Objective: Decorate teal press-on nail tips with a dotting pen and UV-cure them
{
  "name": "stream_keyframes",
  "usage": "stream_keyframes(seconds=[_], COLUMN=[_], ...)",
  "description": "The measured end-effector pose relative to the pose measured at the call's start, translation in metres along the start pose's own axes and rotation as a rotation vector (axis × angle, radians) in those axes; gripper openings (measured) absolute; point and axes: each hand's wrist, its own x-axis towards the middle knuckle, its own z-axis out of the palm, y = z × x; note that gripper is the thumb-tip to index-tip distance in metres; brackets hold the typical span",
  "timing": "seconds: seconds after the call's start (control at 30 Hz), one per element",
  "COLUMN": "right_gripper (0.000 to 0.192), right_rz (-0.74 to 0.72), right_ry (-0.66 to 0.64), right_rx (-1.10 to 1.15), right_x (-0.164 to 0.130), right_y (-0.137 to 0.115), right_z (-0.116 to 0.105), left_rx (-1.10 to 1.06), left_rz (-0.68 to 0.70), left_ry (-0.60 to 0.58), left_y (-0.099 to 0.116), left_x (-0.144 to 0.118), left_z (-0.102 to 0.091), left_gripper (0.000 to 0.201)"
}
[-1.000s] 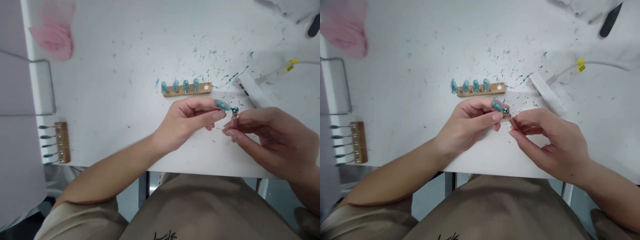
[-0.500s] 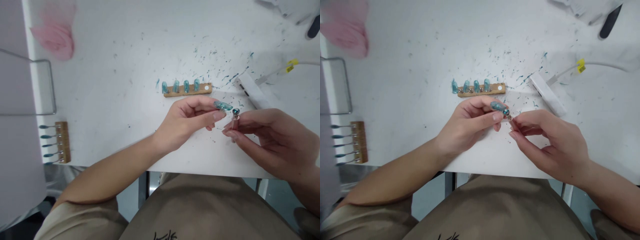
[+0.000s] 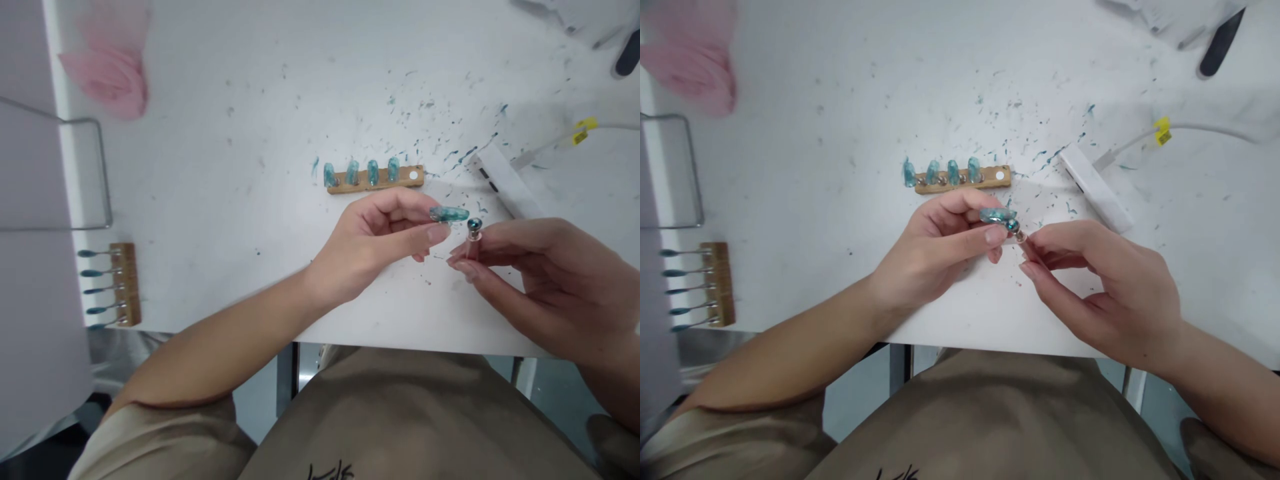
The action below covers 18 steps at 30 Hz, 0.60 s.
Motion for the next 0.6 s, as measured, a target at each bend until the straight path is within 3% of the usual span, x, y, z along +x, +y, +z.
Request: stream_keyframes(seconds=[0.13, 0.37, 0.6], right_gripper=[0.026, 0.012, 0.030], right_rz=[0.009, -0.154, 0.020], right_ry=[-0.002, -0.035, 0.007], right_rx=[-0.016, -0.081, -0.002], right_x=[0.001, 0.013, 0.000], right_y=[-0.002, -0.011, -0.003], right_z=[-0.001, 0.001, -0.006], left_rx=[0.006, -0.008, 0.034], left_rz=[-0.018, 0.008, 0.010], left_ry=[0.011, -0.007, -0.002], left_y=[0.000, 0.000, 0.000], left_x=[0.000, 0.000, 0.001], left_z=[0.000, 0.000, -0.001], left_gripper=[0.025, 0.023, 0.025])
